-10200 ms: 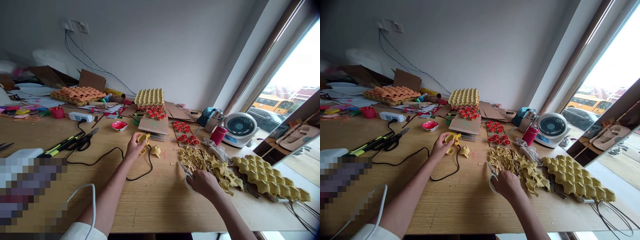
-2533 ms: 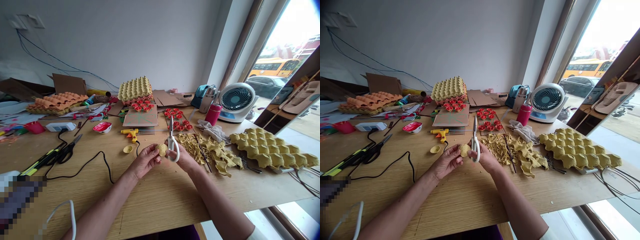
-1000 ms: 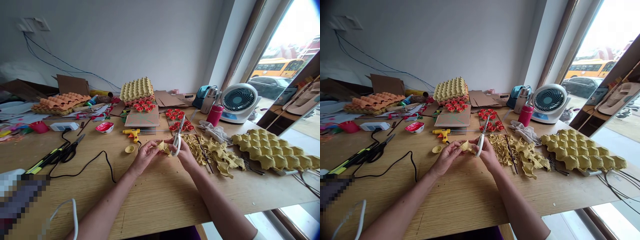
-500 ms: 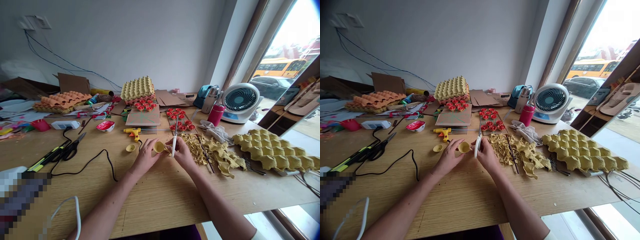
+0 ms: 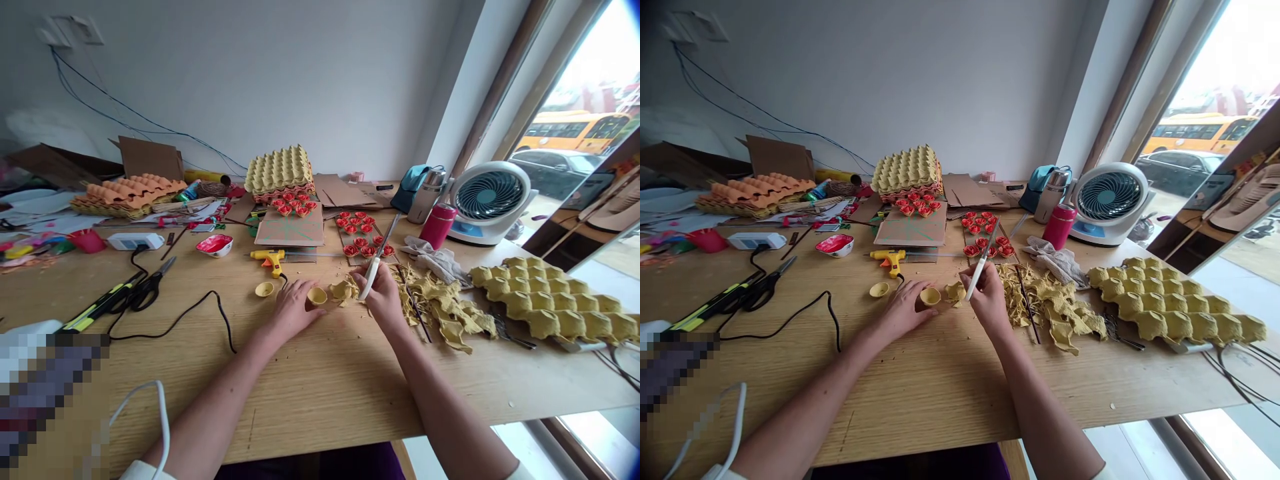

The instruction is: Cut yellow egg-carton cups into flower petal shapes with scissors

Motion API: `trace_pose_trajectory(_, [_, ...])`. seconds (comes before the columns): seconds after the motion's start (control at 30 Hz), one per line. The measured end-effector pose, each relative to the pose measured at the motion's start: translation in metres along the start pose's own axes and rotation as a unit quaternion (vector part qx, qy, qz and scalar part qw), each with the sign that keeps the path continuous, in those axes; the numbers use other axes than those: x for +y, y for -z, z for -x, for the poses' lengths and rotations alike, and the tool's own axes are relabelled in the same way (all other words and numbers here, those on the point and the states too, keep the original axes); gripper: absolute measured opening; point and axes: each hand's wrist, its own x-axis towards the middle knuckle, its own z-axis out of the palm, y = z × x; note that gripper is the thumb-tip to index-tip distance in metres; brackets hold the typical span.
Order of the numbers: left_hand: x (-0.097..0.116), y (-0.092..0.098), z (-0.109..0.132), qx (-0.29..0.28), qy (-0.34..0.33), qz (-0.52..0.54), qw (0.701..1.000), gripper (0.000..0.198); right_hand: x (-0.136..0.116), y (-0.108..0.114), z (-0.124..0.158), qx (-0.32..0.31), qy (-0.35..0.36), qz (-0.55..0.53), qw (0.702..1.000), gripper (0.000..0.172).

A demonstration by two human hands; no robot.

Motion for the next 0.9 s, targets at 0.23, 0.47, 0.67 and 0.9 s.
trace_pose_trajectory(0.23, [0.001, -0.001, -0.001, 0.022, -0.013, -0.011, 1.0, 0.043, 0.004, 0.005, -0.001, 0.001, -0.031, 0.184, 0.982, 0.022])
trace_pose_trajectory(0.47, [0.002, 0.003, 0.0, -0.01, -0.035, -0.013, 0.999, 0.064, 0.012, 0.0, 0.005, -0.111, 0.109, 0.405, 0.901, 0.008])
trace_pose_trajectory(0.67, [-0.001, -0.001, 0.0, 0.018, -0.02, 0.01, 1.0, 0.051, 0.016, 0.002, 0.003, -0.116, 0.124, 0.419, 0.892, 0.005])
trace_pose_trajectory(0.9, [-0.008, -0.005, -0.001, 0.031, -0.023, 0.014, 0.999, 0.047, 0.009, 0.005, 0.002, -0.044, 0.104, 0.415, 0.903, 0.004])
